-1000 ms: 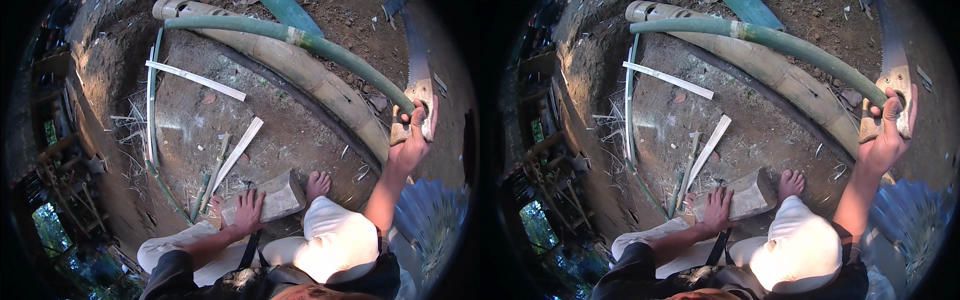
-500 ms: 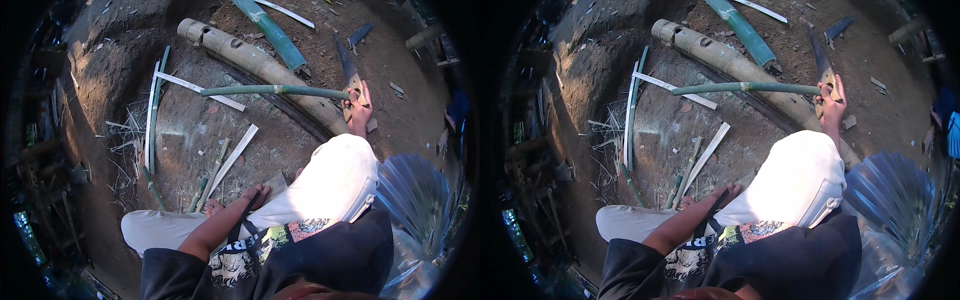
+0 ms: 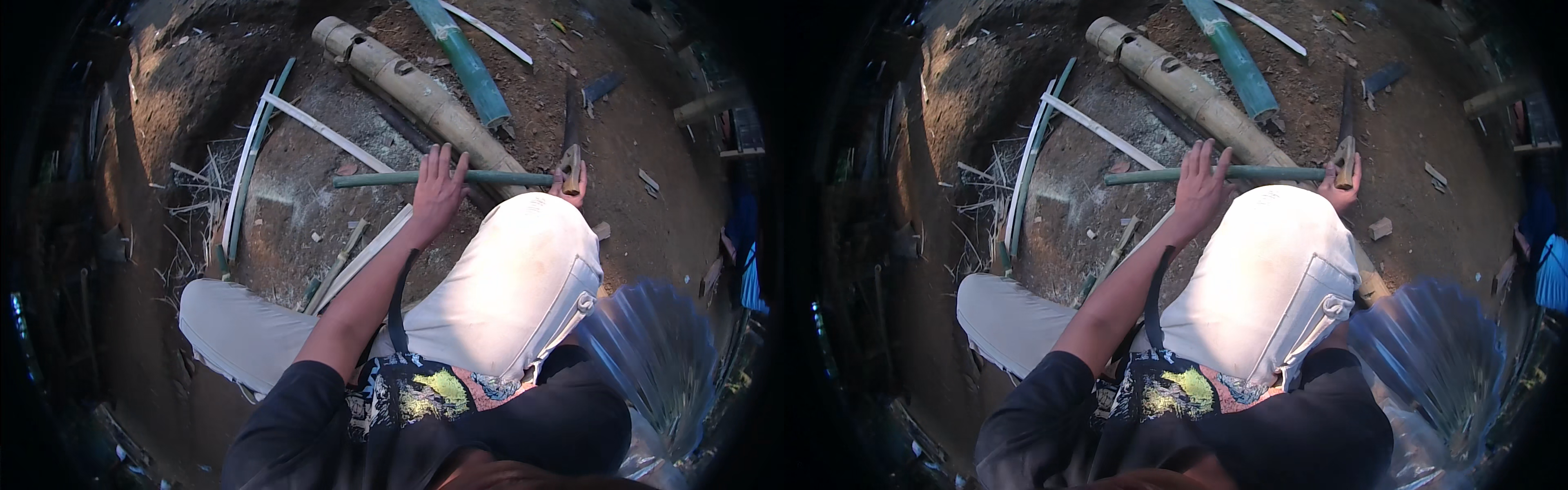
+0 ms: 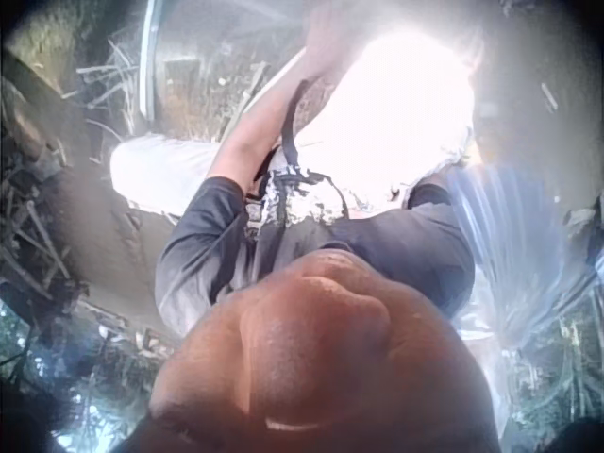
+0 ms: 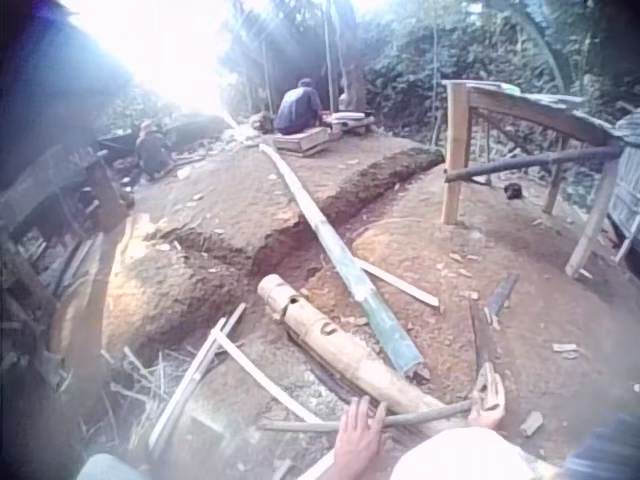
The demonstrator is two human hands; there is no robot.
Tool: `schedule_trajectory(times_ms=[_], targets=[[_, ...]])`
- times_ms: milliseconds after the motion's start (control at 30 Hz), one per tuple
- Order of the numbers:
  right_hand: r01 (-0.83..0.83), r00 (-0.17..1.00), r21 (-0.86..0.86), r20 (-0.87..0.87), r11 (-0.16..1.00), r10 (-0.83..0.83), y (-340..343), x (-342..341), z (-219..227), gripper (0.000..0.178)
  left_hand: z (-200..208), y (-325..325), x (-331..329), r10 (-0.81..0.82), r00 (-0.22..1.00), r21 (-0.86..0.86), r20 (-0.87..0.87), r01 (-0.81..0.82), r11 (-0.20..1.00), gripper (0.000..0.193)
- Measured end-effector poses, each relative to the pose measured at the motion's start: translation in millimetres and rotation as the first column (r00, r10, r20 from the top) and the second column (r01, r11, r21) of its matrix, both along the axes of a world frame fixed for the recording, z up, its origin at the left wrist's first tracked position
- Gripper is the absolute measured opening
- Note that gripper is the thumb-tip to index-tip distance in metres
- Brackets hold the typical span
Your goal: The person sits on the ground and uses a hand saw to cut a long green bamboo pole into smaller sections. They repeatedly measure, align, and saw the bamboo, placing the cut pieces aside on the dirt floor.
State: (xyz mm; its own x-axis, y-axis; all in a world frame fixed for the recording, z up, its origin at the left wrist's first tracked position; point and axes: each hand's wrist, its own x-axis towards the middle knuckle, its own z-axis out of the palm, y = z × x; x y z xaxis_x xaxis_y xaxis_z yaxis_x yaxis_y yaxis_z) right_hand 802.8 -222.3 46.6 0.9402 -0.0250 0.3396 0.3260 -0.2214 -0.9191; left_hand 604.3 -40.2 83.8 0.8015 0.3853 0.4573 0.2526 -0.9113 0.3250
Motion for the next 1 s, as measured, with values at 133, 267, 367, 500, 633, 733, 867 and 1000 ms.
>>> schedule_trajectory(times_ms=[133,267,367,500,633,733,867,1000], targets=[[0.051,0.991,-0.099,0.127,0.994,-0.039,-23,25,-8,0.054,-52,-4,31,-0.146,0.920,-0.142,-0.363,0.100,0.985,0.026],[0.150,0.919,-0.299,0.393,0.942,-0.022,-22,34,-22,0.049,-60,-1,2,-0.128,0.948,-0.177,-0.290,0.078,0.981,0.018],[0.142,0.905,-0.414,0.423,0.899,0.052,-27,32,-13,0.047,-34,19,-33,-0.036,0.964,-0.140,-0.264,-0.001,0.990,0.022],[0.122,0.882,-0.523,0.448,0.844,0.150,-25,24,-2,0.045,13,71,-62,0.152,0.988,-0.161,-0.027,-0.154,0.975,0.026],[0.101,0.865,-0.579,0.453,0.809,0.216,-17,17,0,0.043,64,101,-46,0.287,0.957,-0.335,0.047,-0.256,0.907,0.028],[0.089,0.865,-0.596,0.443,0.798,0.235,-9,2,4,0.041,83,95,-43,0.280,0.960,-0.444,0.030,-0.238,0.864,0.034],[0.066,0.905,-0.561,0.382,0.825,0.188,-12,-13,11,0.040,94,94,-44,0.186,0.982,-0.473,-0.041,-0.183,0.862,0.043],[0.079,0.898,-0.515,0.408,0.854,0.163,-5,3,11,0.034,77,81,-29,0.114,0.985,-0.464,-0.132,-0.163,0.871,0.051]])
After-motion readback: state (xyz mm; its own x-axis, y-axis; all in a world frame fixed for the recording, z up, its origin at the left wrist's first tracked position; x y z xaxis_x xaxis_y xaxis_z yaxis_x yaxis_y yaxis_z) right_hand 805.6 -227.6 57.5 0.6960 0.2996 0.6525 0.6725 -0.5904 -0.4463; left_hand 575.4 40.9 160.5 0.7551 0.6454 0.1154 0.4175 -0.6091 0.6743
